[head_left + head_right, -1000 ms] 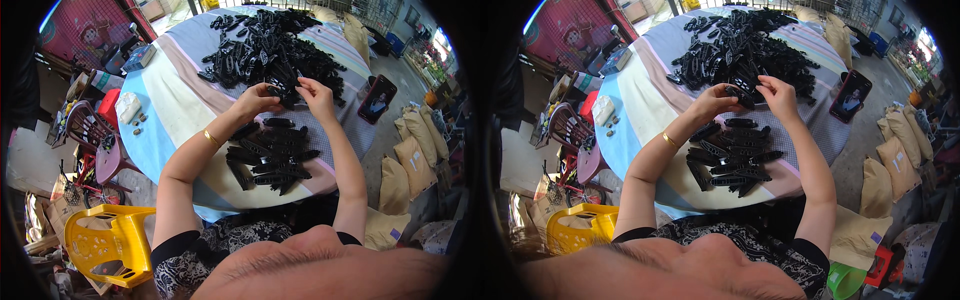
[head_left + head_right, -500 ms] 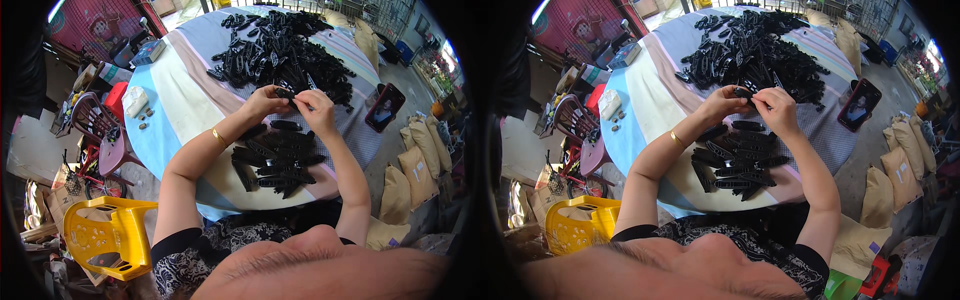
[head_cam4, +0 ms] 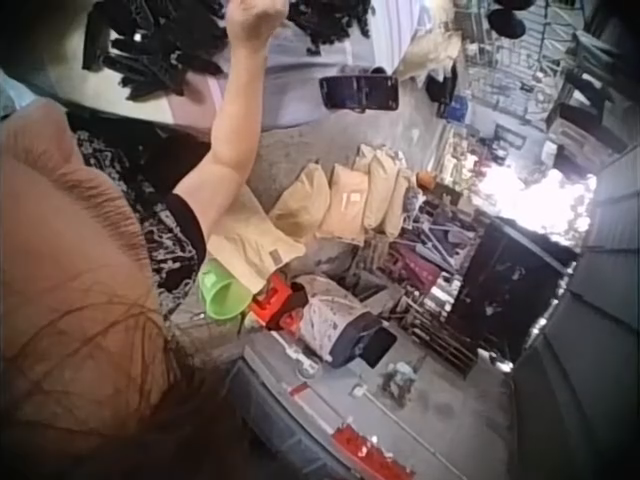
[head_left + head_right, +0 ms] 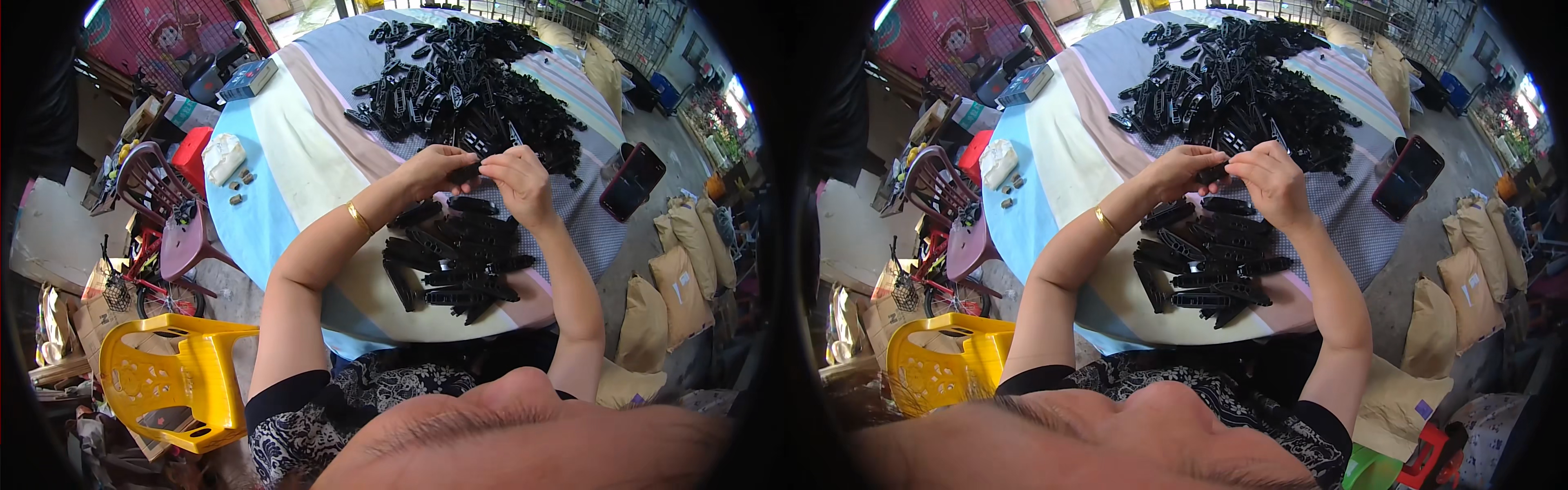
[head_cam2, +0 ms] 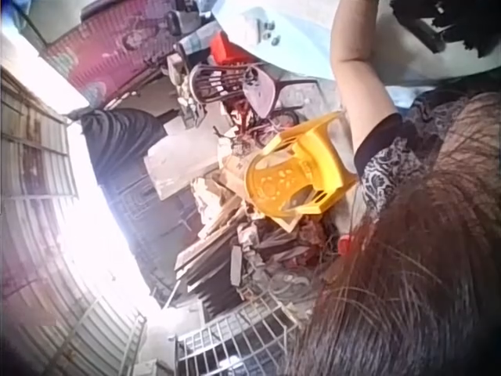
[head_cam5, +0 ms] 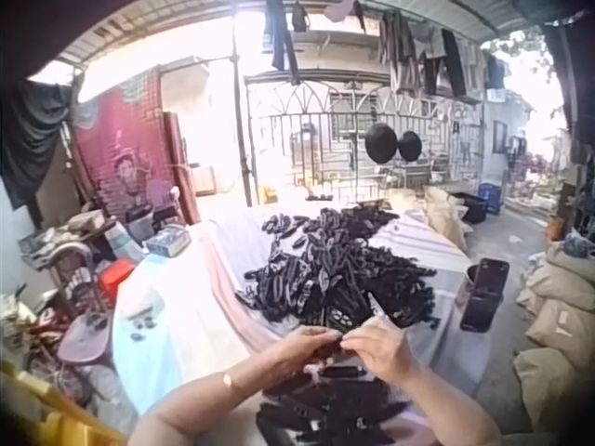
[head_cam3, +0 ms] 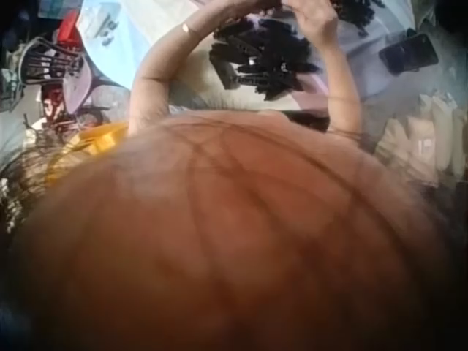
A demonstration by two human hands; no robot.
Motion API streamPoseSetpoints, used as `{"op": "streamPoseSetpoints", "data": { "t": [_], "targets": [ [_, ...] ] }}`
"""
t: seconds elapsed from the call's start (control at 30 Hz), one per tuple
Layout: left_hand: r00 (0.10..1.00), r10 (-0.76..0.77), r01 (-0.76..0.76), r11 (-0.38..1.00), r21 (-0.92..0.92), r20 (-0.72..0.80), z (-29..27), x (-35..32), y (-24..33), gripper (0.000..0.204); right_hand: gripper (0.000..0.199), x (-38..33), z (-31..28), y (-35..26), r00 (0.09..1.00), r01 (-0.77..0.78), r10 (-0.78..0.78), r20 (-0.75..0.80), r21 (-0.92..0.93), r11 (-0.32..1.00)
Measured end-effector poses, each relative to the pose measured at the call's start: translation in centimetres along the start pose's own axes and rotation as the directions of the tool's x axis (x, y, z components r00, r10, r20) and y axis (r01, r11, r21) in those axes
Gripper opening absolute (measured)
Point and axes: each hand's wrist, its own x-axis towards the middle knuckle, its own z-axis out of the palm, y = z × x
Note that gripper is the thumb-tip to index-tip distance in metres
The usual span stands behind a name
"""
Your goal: Assembling or inspecting plastic hair claw clips at a table.
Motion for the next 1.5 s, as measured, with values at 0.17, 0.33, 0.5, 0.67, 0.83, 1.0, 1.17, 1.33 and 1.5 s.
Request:
{"op": "streamPoseSetpoints", "data": {
  "t": [0.17,0.33,0.5,0.67,0.83,1.0,1.17,1.33,1.5],
  "targets": [
    [0.999,-0.021,0.018,0.998,0.059,0.040,0.1,-0.4,0.9,0.030,0.019,-0.4,-0.2,0.4,0.998,0.062,-0.059,0.034,-0.095,0.994],
    [0.996,0.057,-0.077,0.937,0.342,0.070,0.5,-1.8,2.2,0.038,0.018,0.0,0.0,0.1,0.997,0.069,-0.066,0.036,-0.090,0.994],
    [0.899,0.432,-0.362,0.644,0.674,0.071,1.7,-1.7,1.4,0.035,0.028,-0.3,0.1,0.2,0.891,-0.453,0.436,0.128,0.159,0.877],
    [0.841,0.533,-0.336,0.382,0.861,0.092,3.2,-2.2,1.5,0.030,0.033,-1.3,0.0,1.1,0.845,-0.525,0.490,0.212,0.162,0.835],
    [0.871,0.474,-0.354,0.427,0.832,0.127,2.5,-2.1,1.3,0.031,0.026,-1.7,0.0,2.7,0.710,-0.703,0.577,0.404,0.446,0.553],
    [0.822,0.224,-0.570,0.339,0.748,0.524,4.0,-3.0,1.6,0.035,0.023,-2.9,-2.9,7.8,0.623,-0.734,0.781,0.041,0.376,0.566],
    [0.751,0.200,-0.638,0.466,0.613,0.629,3.5,-2.5,1.5,0.034,0.012,-4.1,-3.3,8.4,0.663,-0.676,0.704,0.255,-0.200,0.709],
    [0.764,0.544,-0.459,0.078,0.885,0.348,0.1,2.2,0.7,0.024,0.019,-3.4,-2.4,6.4,0.653,-0.490,0.659,0.372,-0.456,0.743],
    [0.768,0.523,-0.296,-0.222,0.929,0.369,0.2,5.2,-0.3,0.021,0.018,-3.3,-2.1,5.8,0.627,-0.433,0.672,0.393,-0.541,0.721]
  ]
}}
